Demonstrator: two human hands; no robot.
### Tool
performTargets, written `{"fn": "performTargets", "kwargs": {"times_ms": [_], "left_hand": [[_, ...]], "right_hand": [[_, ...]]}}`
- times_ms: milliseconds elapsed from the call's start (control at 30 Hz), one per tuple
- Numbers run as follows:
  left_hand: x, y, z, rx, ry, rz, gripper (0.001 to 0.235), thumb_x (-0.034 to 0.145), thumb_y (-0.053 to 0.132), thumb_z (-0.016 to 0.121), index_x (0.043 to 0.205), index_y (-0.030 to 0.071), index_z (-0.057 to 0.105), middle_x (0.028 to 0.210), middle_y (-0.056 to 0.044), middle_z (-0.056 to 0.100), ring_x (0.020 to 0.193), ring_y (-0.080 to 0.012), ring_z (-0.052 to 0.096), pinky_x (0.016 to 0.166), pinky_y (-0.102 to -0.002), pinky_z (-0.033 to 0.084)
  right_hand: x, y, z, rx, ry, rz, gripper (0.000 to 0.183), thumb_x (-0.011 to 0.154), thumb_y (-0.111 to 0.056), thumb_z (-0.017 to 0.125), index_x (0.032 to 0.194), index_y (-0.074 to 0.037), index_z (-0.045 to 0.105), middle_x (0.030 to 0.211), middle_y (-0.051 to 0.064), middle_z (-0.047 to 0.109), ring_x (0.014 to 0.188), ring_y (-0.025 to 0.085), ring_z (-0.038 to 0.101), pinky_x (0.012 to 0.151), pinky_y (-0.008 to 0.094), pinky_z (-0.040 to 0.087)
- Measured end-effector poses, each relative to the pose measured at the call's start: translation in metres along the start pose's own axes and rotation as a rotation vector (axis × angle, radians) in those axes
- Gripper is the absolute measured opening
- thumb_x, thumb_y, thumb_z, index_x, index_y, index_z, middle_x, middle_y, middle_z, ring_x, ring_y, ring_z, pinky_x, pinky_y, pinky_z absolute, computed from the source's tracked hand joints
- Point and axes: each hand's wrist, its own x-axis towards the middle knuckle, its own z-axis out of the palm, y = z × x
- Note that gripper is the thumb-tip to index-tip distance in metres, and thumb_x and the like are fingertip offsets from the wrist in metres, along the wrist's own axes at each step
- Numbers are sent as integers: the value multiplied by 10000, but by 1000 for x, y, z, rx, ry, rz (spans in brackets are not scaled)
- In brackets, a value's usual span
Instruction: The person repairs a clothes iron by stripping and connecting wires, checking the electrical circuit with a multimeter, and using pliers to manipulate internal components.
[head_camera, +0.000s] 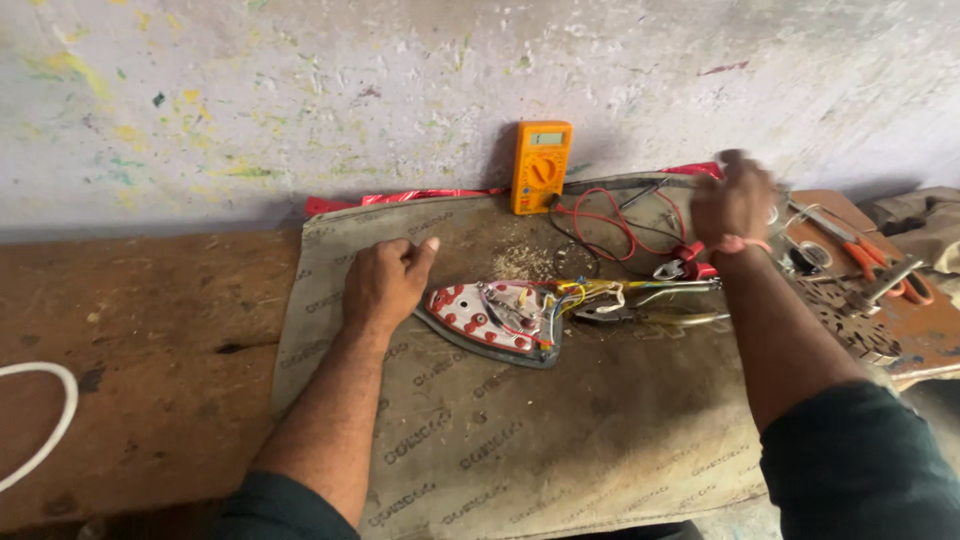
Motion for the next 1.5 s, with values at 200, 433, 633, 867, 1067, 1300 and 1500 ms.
{"fn": "performTargets", "kwargs": {"times_ms": [200, 433, 633, 867, 1067, 1300, 1500], "left_hand": [[1, 4, -2, 31, 24, 17, 493, 934, 488, 675, 741, 36, 712, 737, -191, 703, 722, -421, 687, 645, -526, 528], [2, 11, -5, 32, -35, -82, 501, 913, 515, 672, 755, 41, 710, 718, -185, 705, 719, -421, 686, 650, -540, 526], [2, 12, -6, 60, -11, -35, 515, 910, 527, 684, 740, 41, 705, 738, -200, 703, 747, -433, 683, 671, -550, 528], [0, 11, -4, 41, -23, -61, 514, 907, 533, 686, 755, 43, 714, 759, -201, 715, 769, -434, 690, 688, -554, 531], [0, 7, -3, 4, -3, -42, 480, 912, 522, 686, 790, 62, 745, 787, -196, 726, 785, -435, 692, 689, -544, 541], [-2, 10, -6, 14, 5, -46, 489, 907, 516, 701, 770, 47, 727, 731, -197, 705, 737, -428, 692, 652, -542, 537], [-1, 11, -7, 13, -2, -42, 499, 908, 521, 703, 766, 43, 719, 731, -195, 703, 737, -430, 691, 655, -544, 535]], "right_hand": [[29, -61, 24, -66, -470, 378, 589, 936, -550, 718, 1237, -46, 681, 1188, 276, 678, 1144, 449, 617, 937, 566, 468], [36, -56, 59, -215, -616, 401, 494, 811, -389, 785, 1178, -62, 732, 1235, 220, 711, 1170, 396, 670, 960, 524, 526], [43, -36, 79, -159, -557, 482, 524, 886, -248, 688, 1291, 64, 571, 1251, 310, 668, 1179, 424, 653, 979, 481, 524], [41, -26, 77, -126, -618, 403, 592, 883, -174, 680, 1349, 97, 434, 1225, 357, 653, 1184, 468, 641, 994, 484, 517], [61, -34, 17, 266, -450, 421, 446, 898, -87, 670, 1309, 15, 529, 1098, 313, 728, 881, 341, 746, 766, 420, 603], [72, -32, -20, 569, -344, 466, 355, 846, -8, 682, 1188, 12, 592, 988, 147, 680, 700, 204, 698, 556, 353, 611], [76, -42, -58, 944, -138, 481, 285, 877, 41, 552, 1133, 13, 673, 948, 114, 673, 613, 193, 653, 522, 305, 568]]}}
